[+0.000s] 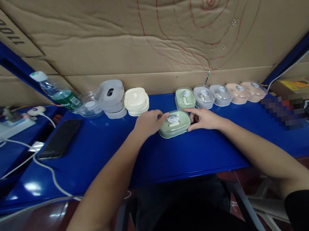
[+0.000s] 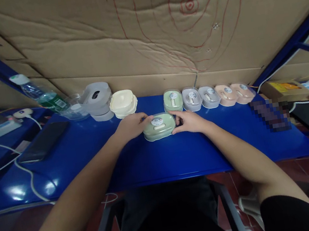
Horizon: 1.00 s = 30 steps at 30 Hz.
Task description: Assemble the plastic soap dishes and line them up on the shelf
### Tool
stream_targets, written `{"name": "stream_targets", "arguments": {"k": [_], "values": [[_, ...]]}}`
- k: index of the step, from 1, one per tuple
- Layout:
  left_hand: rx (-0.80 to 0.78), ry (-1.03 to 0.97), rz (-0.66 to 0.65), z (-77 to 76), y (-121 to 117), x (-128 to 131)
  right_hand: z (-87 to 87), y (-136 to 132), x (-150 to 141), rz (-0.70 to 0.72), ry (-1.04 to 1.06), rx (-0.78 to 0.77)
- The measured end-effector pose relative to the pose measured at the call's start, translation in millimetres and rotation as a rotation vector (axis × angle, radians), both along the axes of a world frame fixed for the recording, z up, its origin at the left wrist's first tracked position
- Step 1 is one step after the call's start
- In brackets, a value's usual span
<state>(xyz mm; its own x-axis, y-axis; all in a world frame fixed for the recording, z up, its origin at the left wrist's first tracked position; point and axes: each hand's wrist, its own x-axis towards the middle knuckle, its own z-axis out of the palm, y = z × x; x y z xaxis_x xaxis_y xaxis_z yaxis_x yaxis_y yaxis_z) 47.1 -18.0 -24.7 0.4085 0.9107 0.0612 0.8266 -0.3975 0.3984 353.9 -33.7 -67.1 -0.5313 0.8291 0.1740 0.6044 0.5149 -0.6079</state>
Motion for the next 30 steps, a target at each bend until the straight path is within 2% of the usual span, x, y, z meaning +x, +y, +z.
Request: {"name": "stream_targets", "arguments": {"k": [7, 16, 22, 30], "values": [[0.06, 0.028, -0.011, -3.6, 1, 0, 4.3, -2, 1, 0.007, -0.127, 0.015], [-0.007, 0.087, 0.044, 7.8, -2, -1, 13.0, -10, -10, -0.068, -0.235, 0.028], [-0.006, 0.086, 0.016, 6.7, -1, -2, 15.7, -11, -14, -0.078, -0.216, -0.024], [0.022, 0.005, -0.048, 8.6, -4, 4, 10.1, -10, -9, -0.071, -0.149, 0.007]]}}
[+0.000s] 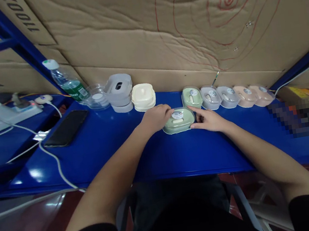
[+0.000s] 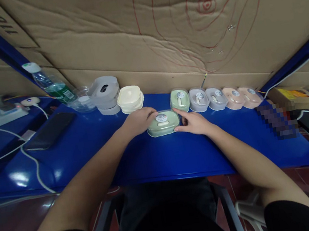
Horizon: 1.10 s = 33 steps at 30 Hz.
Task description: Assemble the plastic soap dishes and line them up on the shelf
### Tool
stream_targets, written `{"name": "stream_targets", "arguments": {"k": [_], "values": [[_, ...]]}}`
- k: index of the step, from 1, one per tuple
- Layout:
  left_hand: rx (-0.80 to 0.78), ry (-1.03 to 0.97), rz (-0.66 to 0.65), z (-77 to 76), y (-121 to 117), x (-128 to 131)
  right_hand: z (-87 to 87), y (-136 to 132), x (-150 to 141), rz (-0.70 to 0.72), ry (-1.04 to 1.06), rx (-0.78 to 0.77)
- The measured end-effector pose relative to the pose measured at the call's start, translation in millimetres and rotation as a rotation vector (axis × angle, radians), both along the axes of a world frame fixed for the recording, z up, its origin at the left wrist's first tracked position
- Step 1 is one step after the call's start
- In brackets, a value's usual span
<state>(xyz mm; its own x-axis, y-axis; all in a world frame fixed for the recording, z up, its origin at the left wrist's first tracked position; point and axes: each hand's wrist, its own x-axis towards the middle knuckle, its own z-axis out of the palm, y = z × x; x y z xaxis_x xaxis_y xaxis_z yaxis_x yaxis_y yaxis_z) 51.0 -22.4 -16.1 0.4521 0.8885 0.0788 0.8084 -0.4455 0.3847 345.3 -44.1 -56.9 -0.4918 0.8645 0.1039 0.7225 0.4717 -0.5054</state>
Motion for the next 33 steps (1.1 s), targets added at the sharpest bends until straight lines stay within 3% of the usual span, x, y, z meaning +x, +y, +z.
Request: {"name": "stream_targets", "arguments": {"k": [5, 12, 17, 24, 33], "values": [[-0.054, -0.015, 0.012, 5.6, 1, -3, -3.5, 2, 0, 0.012, -0.033, 0.042], [-0.106, -0.056, -0.034, 23.3, -3, -22, -11.0, 4, -3, -0.127, -0.036, 0.243], [-0.113, 0.04, 0.07, 27.7, -5, -25, -9.8, 4, -3, -0.043, 0.008, 0.241], [-0.138, 0.008, 0.012, 23.6, -4, -22, -6.0, -1, -2, 0.078, 0.071, 0.324], [-0.004, 0.11, 0.16, 16.6, -5, -20, 11.6, -27, -33, 0.284, -0.318, 0.346]]}}
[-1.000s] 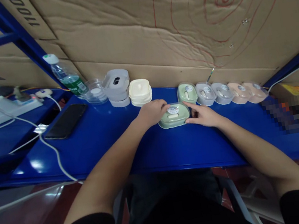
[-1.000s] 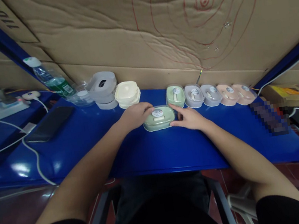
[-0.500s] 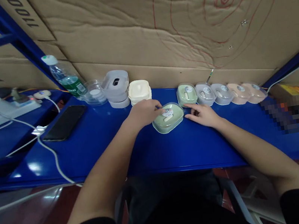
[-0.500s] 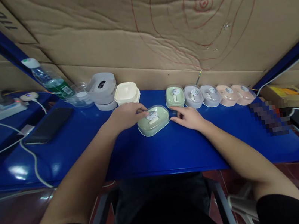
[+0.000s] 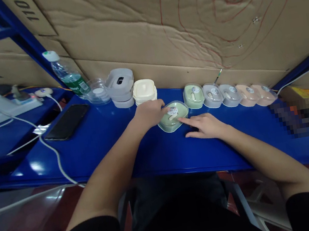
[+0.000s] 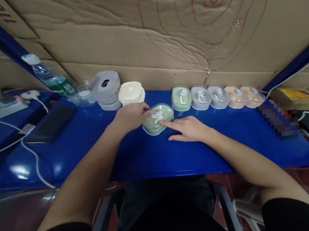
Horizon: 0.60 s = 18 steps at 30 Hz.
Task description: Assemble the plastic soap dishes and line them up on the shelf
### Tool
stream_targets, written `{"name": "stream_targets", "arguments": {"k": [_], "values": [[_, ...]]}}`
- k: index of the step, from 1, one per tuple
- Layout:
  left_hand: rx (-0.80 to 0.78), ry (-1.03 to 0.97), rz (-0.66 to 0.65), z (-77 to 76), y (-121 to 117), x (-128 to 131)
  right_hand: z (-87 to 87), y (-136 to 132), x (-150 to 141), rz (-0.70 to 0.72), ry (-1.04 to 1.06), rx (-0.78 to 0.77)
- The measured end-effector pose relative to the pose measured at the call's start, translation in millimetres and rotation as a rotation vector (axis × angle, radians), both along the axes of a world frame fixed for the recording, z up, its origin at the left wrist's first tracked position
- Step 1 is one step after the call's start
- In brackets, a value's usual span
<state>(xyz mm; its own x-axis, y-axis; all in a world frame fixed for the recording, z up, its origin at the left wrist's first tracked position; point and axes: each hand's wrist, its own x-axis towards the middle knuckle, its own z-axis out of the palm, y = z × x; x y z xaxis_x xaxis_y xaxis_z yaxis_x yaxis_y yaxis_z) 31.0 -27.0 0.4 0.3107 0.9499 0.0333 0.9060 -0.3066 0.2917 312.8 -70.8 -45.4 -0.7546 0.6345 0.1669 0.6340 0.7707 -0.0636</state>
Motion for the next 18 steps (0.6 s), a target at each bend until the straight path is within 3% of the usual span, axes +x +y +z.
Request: {"name": "stream_targets", "arguments": {"k": [7, 14, 18], "values": [[0.027, 0.074, 0.071, 4.1, 1, -3, -0.4, 13, 7, -0.245, -0.08, -0.037], [-0.054, -0.034, -0.237, 1.4, -6, 10, -2.0, 16, 12, -0.278, 0.003, -0.132], [0.041, 0.071, -0.236, -5.9, -4, 13, -4.3, 20, 17, -0.236, 0.094, -0.175]]}}
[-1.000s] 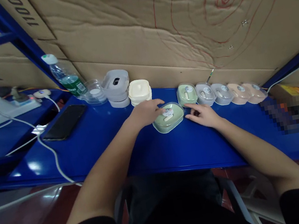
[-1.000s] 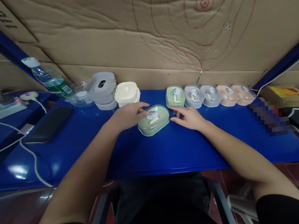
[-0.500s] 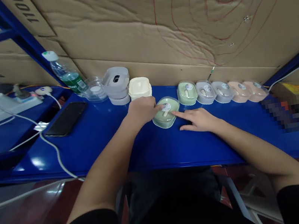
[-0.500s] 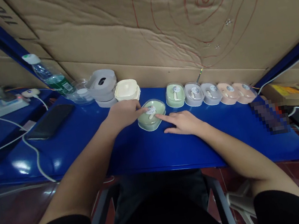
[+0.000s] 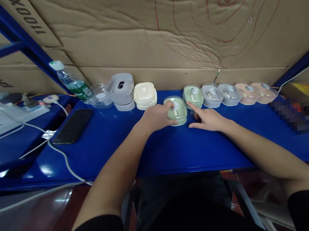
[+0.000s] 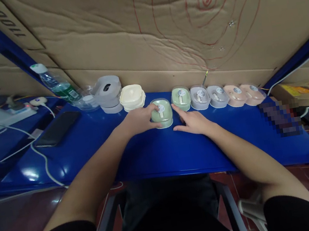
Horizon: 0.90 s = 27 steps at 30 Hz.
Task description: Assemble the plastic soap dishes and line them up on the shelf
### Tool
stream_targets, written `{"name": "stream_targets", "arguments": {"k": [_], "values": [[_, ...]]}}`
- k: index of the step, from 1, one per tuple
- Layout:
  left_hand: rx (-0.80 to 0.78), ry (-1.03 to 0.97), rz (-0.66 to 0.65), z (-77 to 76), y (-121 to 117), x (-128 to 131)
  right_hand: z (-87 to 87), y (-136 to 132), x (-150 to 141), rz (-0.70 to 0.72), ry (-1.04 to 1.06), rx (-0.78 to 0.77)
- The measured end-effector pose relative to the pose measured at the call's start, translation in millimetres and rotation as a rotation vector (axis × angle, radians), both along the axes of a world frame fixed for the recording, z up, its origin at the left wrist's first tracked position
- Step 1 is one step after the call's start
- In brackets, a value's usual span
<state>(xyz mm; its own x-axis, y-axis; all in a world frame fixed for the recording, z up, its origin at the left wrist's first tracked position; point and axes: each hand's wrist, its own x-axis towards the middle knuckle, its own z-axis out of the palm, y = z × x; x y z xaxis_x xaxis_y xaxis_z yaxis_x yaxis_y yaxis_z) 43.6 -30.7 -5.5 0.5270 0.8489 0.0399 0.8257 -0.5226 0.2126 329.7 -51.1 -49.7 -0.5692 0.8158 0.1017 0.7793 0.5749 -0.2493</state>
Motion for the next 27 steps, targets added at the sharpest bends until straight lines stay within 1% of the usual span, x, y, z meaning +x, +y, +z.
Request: {"name": "stream_targets", "arguments": {"k": [3, 5, 10, 16, 19, 21, 24, 27], "values": [[0.063, 0.066, 0.048, -8.4, 7, 0, -1.5, 2, 3, 0.01, 0.035, -0.003], [0.085, 0.076, 0.072, -14.8, 11, 1, -2.6, 3, 5, 0.016, 0.044, 0.001], [0.103, 0.025, 0.12, -29.2, 15, 8, -6.1, 4, 6, 0.033, 0.062, 0.029], [0.084, -0.066, 0.1, -37.7, 16, 11, -7.2, 5, 8, 0.038, 0.066, 0.03], [0.078, -0.13, 0.103, -35.3, 18, 7, -5.8, 5, 8, 0.025, 0.063, 0.03], [0.084, -0.18, 0.144, -30.1, 20, 3, -4.9, 5, 9, 0.019, 0.061, 0.033], [0.148, -0.229, 0.258, -19.7, 24, -9, -4.3, 5, 10, 0.014, 0.054, 0.042], [0.221, -0.213, 0.383, -11.4, 29, -25, -4.3, 6, 11, 0.012, 0.05, 0.052]]}}
